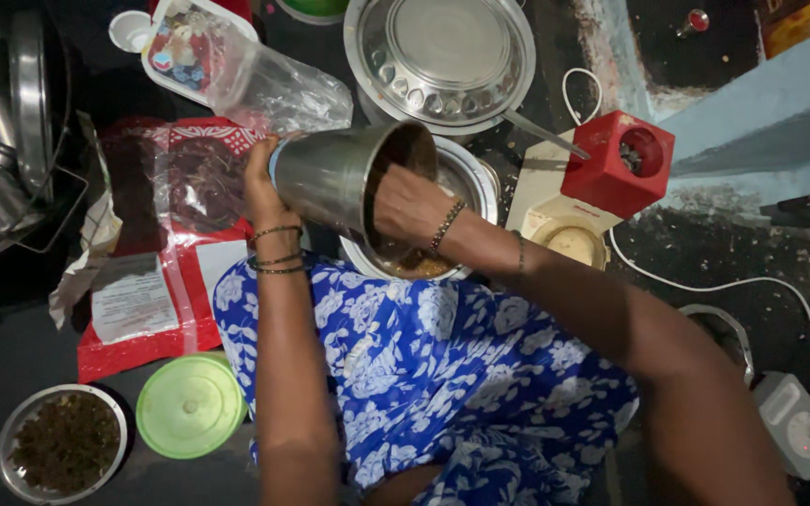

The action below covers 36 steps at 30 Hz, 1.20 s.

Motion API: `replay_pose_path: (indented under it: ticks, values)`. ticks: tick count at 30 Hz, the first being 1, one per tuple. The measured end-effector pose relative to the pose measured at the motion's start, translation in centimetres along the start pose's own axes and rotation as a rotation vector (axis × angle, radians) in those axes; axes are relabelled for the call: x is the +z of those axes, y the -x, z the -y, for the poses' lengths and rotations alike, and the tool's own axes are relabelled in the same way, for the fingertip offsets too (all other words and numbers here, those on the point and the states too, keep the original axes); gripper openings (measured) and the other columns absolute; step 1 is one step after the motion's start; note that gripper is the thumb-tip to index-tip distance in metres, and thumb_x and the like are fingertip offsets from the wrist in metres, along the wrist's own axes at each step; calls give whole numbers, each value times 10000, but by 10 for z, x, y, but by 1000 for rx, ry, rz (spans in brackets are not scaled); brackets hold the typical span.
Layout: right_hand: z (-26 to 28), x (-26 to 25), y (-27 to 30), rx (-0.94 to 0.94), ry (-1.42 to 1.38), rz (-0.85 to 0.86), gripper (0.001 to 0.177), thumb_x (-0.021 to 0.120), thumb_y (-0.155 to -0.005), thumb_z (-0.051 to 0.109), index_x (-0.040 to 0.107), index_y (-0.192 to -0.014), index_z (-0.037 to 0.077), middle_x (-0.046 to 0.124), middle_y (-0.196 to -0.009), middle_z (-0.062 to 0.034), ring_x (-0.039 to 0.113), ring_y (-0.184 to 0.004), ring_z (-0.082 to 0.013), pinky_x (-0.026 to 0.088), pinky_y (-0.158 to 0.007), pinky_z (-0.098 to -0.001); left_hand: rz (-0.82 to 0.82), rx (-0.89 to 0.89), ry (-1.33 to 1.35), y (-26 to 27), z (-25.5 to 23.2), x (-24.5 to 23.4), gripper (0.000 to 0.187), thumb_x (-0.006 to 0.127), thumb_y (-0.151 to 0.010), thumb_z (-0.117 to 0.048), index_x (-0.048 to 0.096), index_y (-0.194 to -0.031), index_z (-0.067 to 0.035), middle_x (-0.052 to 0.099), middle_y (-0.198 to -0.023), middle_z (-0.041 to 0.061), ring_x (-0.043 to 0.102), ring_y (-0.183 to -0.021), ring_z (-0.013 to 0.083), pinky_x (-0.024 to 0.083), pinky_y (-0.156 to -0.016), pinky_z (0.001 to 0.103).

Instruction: The person sits on the floor and uses a blender to grind dry ingredients. They repeatedly add ingredients to the blender jar, secure the lid, blend, and then pour the ground mixture into a metal bowl.

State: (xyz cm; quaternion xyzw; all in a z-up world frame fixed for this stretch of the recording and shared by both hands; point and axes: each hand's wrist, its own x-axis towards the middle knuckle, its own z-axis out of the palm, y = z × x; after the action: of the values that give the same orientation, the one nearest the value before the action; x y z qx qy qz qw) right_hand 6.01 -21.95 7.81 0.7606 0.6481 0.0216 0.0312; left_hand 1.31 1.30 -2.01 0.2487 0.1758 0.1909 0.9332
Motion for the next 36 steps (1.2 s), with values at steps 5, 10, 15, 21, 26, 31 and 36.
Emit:
replay_pose_path:
  ticks: [5, 10, 15, 21, 26, 31, 36]
  values:
    - [-13, 12, -12, -13, 120, 16, 146, 646, -820, 199, 719, -813, 73, 714, -912, -129, 662, -899, -291, 500, -858, -416, -13, -60, 29, 5, -5, 2, 332, 614, -926, -287, 739, -1015, 7, 757, -955, 134, 727, -856, 253, 595, -815, 354]
    - [-23, 32, 1, -92, -81, -338, 236, 642, -796, 182, 733, -968, 50, 716, -985, -156, 661, -976, -316, 505, -901, -424, -6, 6, -31, -2, 0, -3, 373, 615, -937, -290, 741, -1032, 48, 758, -964, 154, 716, -859, 258, 587, -810, 350]
    - [-13, 38, 3, 22, -274, -5, 252, 660, -896, 216, 722, -1056, 31, 711, -1066, -196, 658, -1022, -357, 522, -917, -459, -9, 40, 73, -9, 6, -12, 342, 596, -930, -260, 726, -1015, 46, 763, -981, 161, 730, -899, 262, 599, -858, 359]
    - [7, 62, -4, 430, -1139, 82, 460, 585, -1055, 294, 570, -1407, -2, 636, -1357, -199, 605, -1216, -244, 454, -1047, -376, -36, 125, -34, -5, 8, -13, 377, 589, -973, -295, 741, -1046, 43, 747, -956, 136, 702, -855, 228, 570, -813, 337]
    - [-1, 88, -12, 332, -2059, -152, 492, 644, -1031, 215, 533, -1449, -20, 599, -1440, -154, 591, -1286, -214, 475, -1125, -366, -86, 379, -285, -4, 8, 1, 332, 556, -1005, -236, 737, -1029, 41, 750, -1013, 97, 679, -883, 156, 554, -818, 306]
    - [-12, 70, -9, 366, -2300, -304, 397, 645, -1045, 118, 569, -1401, -40, 615, -1389, -175, 633, -1231, -236, 518, -1091, -383, -170, 517, -439, -2, 3, 9, 324, 552, -1015, -196, 767, -1030, 45, 766, -1038, 104, 682, -921, 142, 546, -856, 298]
    - [-18, 14, 3, 148, -2229, -467, 333, 557, -1083, 8, 581, -1405, -73, 623, -1428, -161, 630, -1312, -214, 498, -1187, -355, -328, 508, -463, -4, 1, 6, 339, 568, -963, -184, 790, -1062, 51, 776, -1030, 114, 703, -936, 160, 546, -871, 296]
